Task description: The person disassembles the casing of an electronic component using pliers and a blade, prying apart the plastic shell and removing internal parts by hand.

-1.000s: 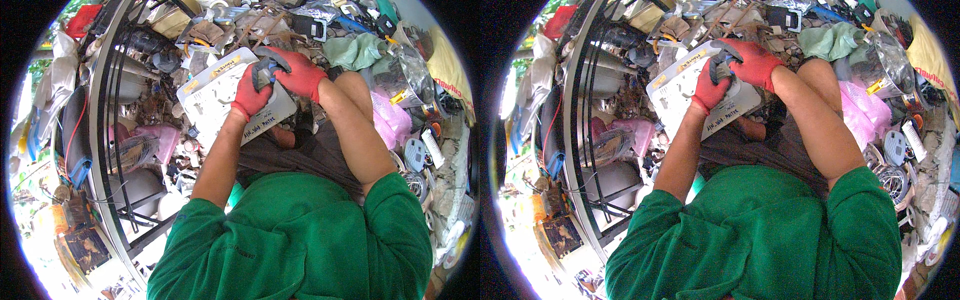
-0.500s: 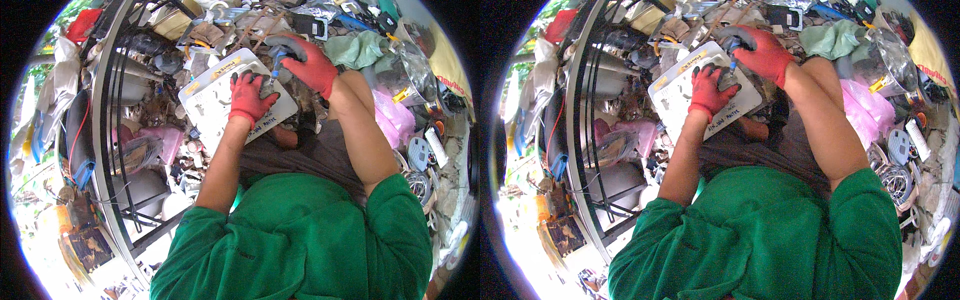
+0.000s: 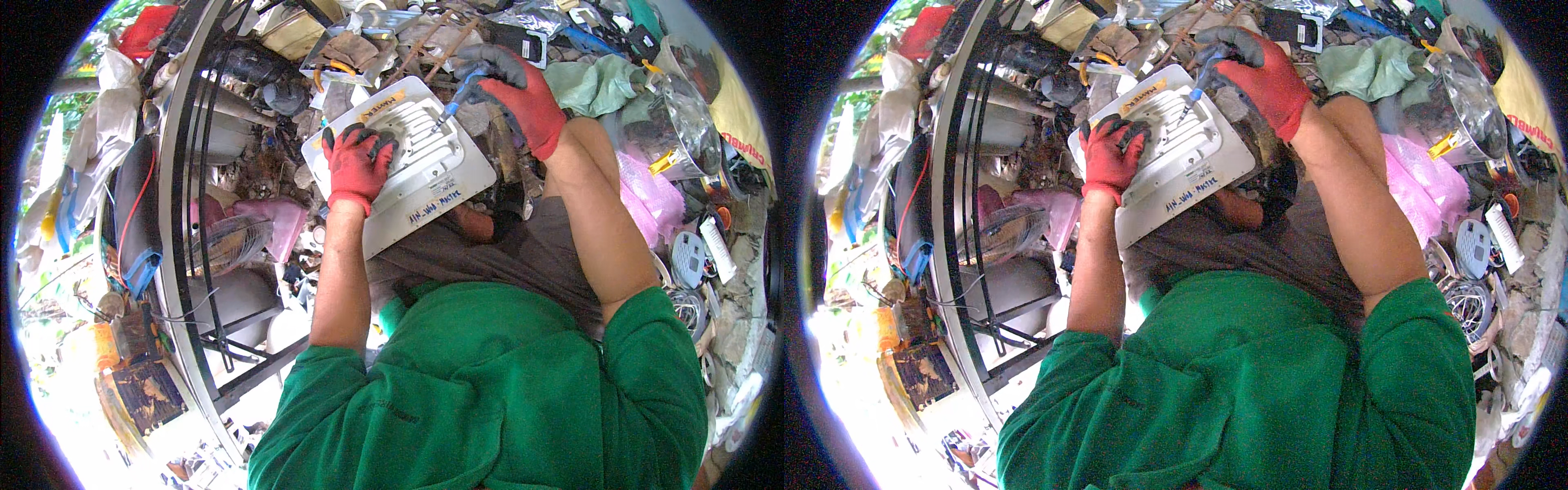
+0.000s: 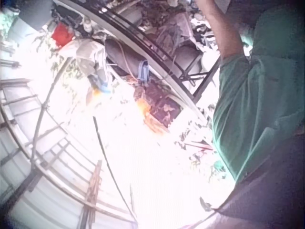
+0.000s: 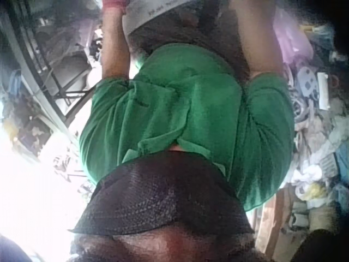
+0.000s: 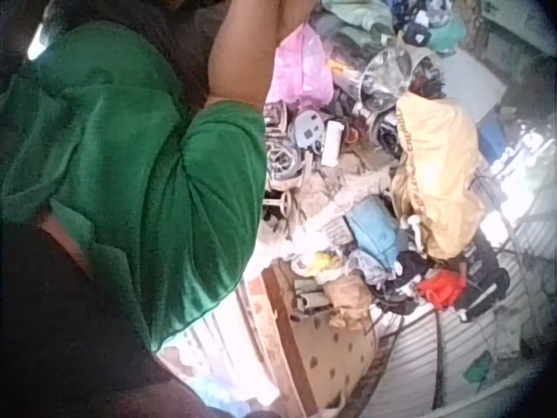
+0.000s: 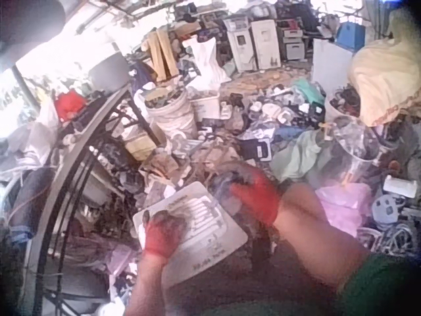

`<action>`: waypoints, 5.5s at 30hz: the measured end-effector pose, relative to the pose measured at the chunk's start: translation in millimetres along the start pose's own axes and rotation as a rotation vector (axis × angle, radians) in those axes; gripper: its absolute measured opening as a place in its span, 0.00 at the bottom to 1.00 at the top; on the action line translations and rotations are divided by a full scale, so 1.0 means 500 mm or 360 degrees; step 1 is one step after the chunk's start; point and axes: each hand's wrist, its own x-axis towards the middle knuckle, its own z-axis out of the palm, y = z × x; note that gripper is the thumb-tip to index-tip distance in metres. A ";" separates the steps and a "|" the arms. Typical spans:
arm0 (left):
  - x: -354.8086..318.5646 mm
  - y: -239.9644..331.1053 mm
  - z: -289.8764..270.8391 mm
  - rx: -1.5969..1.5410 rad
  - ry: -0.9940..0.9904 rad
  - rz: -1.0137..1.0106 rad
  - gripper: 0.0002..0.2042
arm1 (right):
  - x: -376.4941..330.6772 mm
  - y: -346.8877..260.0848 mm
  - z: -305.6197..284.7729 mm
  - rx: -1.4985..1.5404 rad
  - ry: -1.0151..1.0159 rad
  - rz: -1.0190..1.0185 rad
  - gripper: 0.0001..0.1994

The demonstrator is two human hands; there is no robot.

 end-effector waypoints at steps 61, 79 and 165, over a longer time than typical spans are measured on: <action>-0.026 0.079 0.033 -0.1071 -0.0217 -0.0119 0.26 | -0.044 0.031 0.105 -0.1029 -0.0815 -0.0358 0.33; -0.022 0.097 0.022 -0.0575 -0.0244 0.0122 0.33 | -0.041 0.033 0.105 -0.1071 -0.0758 -0.0242 0.33; -0.101 0.125 0.108 -0.0127 0.0230 0.0114 0.15 | -0.029 0.045 0.066 -0.0996 -0.0307 -0.0053 0.28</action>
